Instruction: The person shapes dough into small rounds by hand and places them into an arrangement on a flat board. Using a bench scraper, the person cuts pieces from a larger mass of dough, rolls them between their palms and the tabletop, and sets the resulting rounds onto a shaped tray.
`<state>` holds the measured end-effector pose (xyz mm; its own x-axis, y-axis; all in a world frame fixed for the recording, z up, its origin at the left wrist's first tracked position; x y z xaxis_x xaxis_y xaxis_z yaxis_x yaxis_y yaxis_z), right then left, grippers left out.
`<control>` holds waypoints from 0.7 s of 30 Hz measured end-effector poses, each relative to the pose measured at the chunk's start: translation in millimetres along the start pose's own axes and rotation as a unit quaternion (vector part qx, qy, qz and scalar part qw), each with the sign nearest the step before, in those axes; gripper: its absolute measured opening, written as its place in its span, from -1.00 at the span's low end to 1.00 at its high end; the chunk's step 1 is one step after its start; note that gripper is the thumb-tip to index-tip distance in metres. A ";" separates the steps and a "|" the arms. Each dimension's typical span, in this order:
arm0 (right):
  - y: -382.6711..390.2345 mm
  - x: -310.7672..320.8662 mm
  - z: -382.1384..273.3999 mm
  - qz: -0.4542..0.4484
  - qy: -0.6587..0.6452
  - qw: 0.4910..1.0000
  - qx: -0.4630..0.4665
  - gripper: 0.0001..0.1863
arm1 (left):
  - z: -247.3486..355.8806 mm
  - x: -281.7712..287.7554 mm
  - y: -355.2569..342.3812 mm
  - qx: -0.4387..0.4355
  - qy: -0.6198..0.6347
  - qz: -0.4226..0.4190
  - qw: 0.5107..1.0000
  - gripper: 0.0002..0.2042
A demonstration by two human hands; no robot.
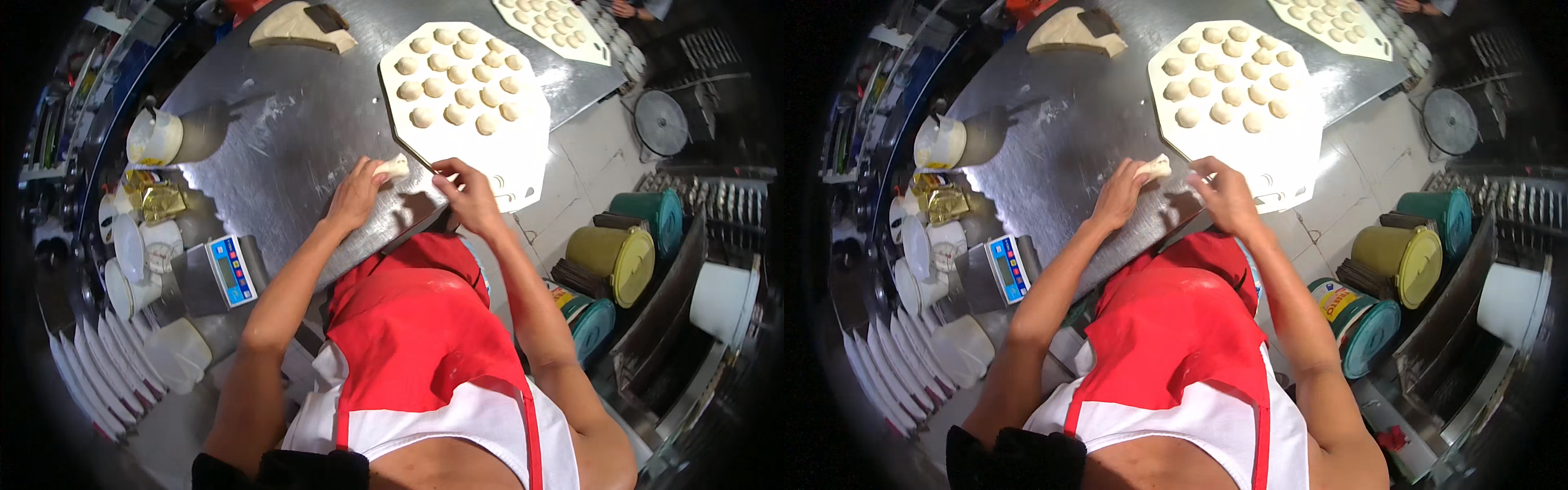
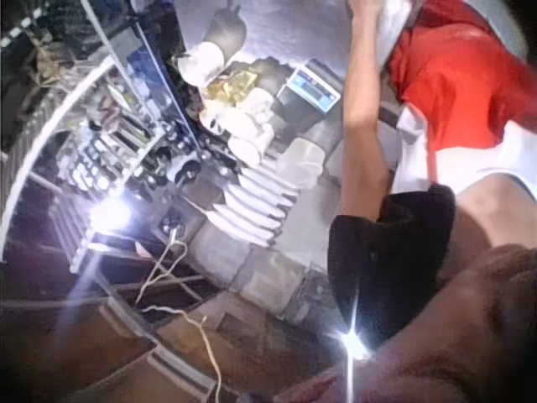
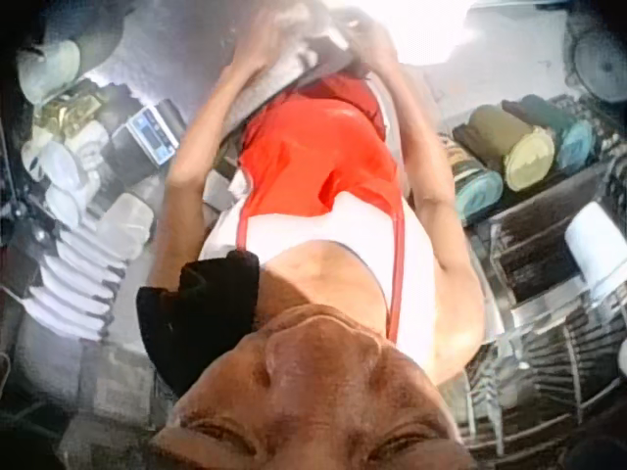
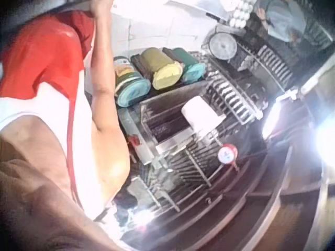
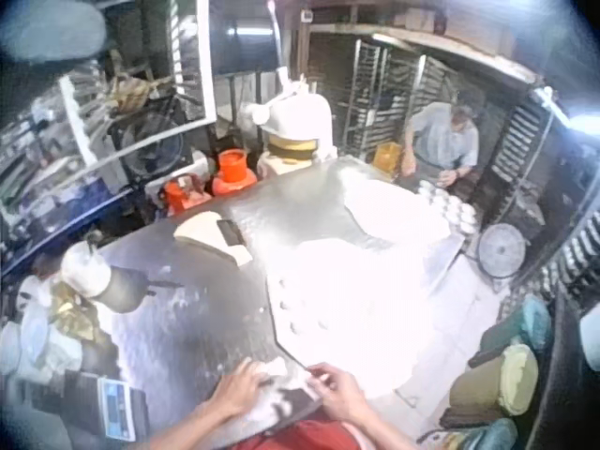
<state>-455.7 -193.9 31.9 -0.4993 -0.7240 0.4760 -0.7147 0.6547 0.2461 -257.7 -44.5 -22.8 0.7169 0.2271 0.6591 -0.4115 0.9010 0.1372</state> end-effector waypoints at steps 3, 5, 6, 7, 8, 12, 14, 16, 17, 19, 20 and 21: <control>8.9 -37.8 -36.1 0.009 -0.083 0.996 -0.025 -0.54 | 36.9 28.2 25.4 -0.088 0.091 -0.004 0.992 -0.70; 11.2 -46.6 -56.1 -0.006 -0.067 0.998 0.020 -0.55 | 50.2 34.3 42.7 -0.132 0.179 0.028 0.975 -0.68; 13.5 -45.7 -65.6 -0.001 -0.060 0.998 0.020 -0.55 | 49.9 39.1 49.9 -0.138 0.185 0.028 0.973 -0.68; 15.4 -45.9 -75.5 -0.027 -0.120 0.992 0.033 -0.63 | 41.4 38.5 54.6 -0.053 0.213 -0.065 0.973 -0.69; 17.7 -44.7 -84.1 -0.053 -0.179 0.981 0.047 -0.71 | 32.9 35.2 60.8 0.031 0.236 -0.158 0.958 -0.70; 18.7 -46.1 -67.3 0.007 -0.027 1.000 -0.004 -0.68 | 44.1 38.8 68.9 -0.041 0.101 -0.113 0.988 -0.71; 32.8 -57.1 -102.2 -0.025 0.126 0.992 0.000 -0.46 | 48.7 51.9 70.0 -0.119 -0.002 -0.034 0.992 -0.73; 39.4 -53.0 -107.9 0.000 0.062 0.998 -0.013 -0.47 | 70.5 61.5 71.1 -0.154 0.058 -0.017 0.986 -0.77; 41.7 -48.1 -112.3 0.012 0.002 1.000 0.011 -0.46 | 80.3 66.9 71.8 -0.160 0.089 0.005 0.983 -0.76; 31.4 -37.6 -108.2 0.051 -0.067 0.994 0.064 -0.43 | 76.1 61.0 57.3 -0.086 0.161 -0.096 0.978 -0.76; 30.9 -34.7 -103.6 0.058 -0.063 0.994 0.066 -0.43 | 74.0 52.4 53.0 -0.004 0.227 -0.195 0.954 -0.76; 32.1 -36.9 -107.0 0.047 -0.007 0.998 0.032 -0.42 | 81.8 58.1 54.1 -0.013 0.177 -0.178 0.968 -0.74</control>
<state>-407.8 -122.9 112.6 -0.5718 -0.6641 0.4818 -0.6948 0.7042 0.1461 -284.4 -12.8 83.4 0.9603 0.0081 0.2789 -0.0916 0.9534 0.2875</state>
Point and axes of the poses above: each hand's wrist, its own y-axis away from the middle knuckle, its own x-axis out of the back of the hand, z = x × y, the point moved 4 cm from there along -y, towards the middle knuckle, and after that the axes turned 2 degrees about y, right-handed, at the moved point
